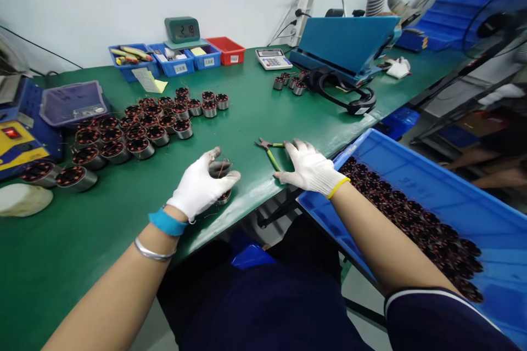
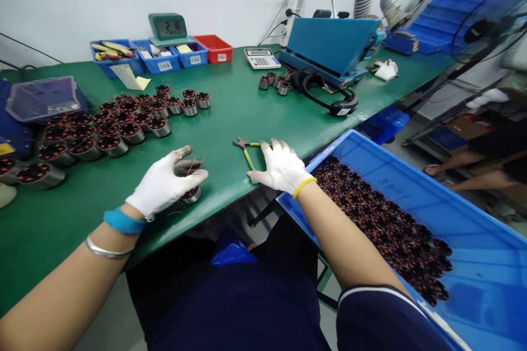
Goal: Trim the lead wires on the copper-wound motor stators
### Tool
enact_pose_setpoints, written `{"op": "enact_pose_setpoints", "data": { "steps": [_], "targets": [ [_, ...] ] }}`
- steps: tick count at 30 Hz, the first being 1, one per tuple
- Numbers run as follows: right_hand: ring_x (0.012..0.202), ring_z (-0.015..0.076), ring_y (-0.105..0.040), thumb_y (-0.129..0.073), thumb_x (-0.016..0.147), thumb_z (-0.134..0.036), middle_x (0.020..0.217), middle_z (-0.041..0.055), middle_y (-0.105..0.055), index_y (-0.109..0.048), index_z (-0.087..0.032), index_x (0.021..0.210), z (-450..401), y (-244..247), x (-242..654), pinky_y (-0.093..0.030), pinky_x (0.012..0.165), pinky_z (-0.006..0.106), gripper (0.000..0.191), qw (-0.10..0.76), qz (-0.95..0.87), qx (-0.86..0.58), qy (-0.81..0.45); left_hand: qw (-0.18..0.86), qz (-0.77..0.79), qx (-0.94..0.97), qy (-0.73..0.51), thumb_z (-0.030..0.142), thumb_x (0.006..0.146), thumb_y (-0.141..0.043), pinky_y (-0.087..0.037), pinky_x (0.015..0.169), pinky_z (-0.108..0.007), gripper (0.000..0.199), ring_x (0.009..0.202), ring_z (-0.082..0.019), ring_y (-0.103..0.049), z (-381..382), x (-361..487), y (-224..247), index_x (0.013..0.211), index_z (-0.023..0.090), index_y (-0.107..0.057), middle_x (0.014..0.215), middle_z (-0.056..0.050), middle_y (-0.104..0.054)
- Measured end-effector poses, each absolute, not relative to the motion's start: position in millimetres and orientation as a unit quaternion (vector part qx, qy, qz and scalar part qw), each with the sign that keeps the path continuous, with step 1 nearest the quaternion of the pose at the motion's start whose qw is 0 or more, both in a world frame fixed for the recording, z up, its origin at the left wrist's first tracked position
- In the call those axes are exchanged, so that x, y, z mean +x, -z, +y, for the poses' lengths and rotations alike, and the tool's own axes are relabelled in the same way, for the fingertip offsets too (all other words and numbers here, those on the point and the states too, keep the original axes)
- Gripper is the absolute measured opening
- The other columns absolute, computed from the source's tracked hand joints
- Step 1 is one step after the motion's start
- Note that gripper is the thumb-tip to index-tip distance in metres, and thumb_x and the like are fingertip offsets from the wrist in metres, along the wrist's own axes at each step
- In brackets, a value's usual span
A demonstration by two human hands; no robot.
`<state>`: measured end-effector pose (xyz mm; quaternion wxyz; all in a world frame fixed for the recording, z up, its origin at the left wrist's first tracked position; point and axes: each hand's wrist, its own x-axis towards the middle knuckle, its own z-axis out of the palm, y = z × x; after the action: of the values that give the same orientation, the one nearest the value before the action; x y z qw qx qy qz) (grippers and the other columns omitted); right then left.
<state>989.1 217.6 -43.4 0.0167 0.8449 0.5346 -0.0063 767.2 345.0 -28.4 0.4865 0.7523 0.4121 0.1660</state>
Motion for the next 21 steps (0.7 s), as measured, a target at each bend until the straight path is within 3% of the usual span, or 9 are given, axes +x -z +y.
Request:
{"op": "enact_pose_setpoints", "data": {
  "steps": [5,10,13,18,21],
  "targets": [
    [0.111,0.0365,-0.052,-0.052,0.081,-0.056,0.13,0.0202,-0.05,-0.031,-0.018,0.144,222.2,27.4,989.5,-0.047,0.083,0.045,0.077,0.069,0.559,0.826,0.016,0.599,0.381,0.677,-0.195,0.033,0.067,-0.069,-0.053,0.085,-0.037,0.077,0.099,-0.026,-0.066,342.9,771.1,37.7,0.134,0.009,-0.041,0.106,-0.013,-0.07],
    [0.096,0.0349,-0.06,-0.053,0.082,-0.04,0.107,0.018,-0.061,-0.056,-0.016,0.121,237.6,14.5,987.1,-0.048,0.075,0.045,0.046,0.123,0.584,0.802,0.02,0.653,0.362,0.639,-0.184,0.037,0.058,-0.076,-0.051,0.088,-0.04,0.085,0.099,-0.028,-0.065,347.0,767.6,36.2,0.131,0.007,-0.044,0.103,-0.015,-0.07],
    [0.095,0.0354,-0.061,-0.047,0.085,-0.026,0.101,0.0199,-0.062,-0.062,-0.013,0.109,252.3,23.3,986.8,-0.047,0.077,0.047,0.031,0.122,0.544,0.83,0.009,0.686,0.352,0.609,-0.185,0.036,0.054,-0.081,-0.049,0.093,-0.043,0.089,0.096,-0.027,-0.066,350.3,766.7,37.3,0.13,0.007,-0.045,0.103,-0.016,-0.07],
    [0.112,0.0297,-0.054,-0.042,0.085,-0.019,0.125,0.0147,-0.055,-0.046,-0.016,0.134,258.3,42.6,992.7,-0.043,0.092,0.04,0.049,-0.004,0.606,0.794,-0.033,0.724,0.335,0.573,-0.19,0.03,0.06,-0.079,-0.048,0.094,-0.043,0.081,0.089,-0.024,-0.068,354.9,764.9,40.7,0.129,0.007,-0.044,0.101,-0.017,-0.07],
    [0.106,0.0286,-0.057,-0.044,0.083,-0.023,0.125,0.0121,-0.055,-0.036,-0.021,0.142,247.8,36.8,988.6,-0.047,0.086,0.039,0.059,-0.016,0.606,0.795,0.015,0.738,0.326,0.561,-0.188,0.027,0.064,-0.075,-0.049,0.093,-0.042,0.075,0.086,-0.023,-0.069,356.0,763.6,41.1,0.129,0.007,-0.043,0.102,-0.017,-0.07]
  ]
}}
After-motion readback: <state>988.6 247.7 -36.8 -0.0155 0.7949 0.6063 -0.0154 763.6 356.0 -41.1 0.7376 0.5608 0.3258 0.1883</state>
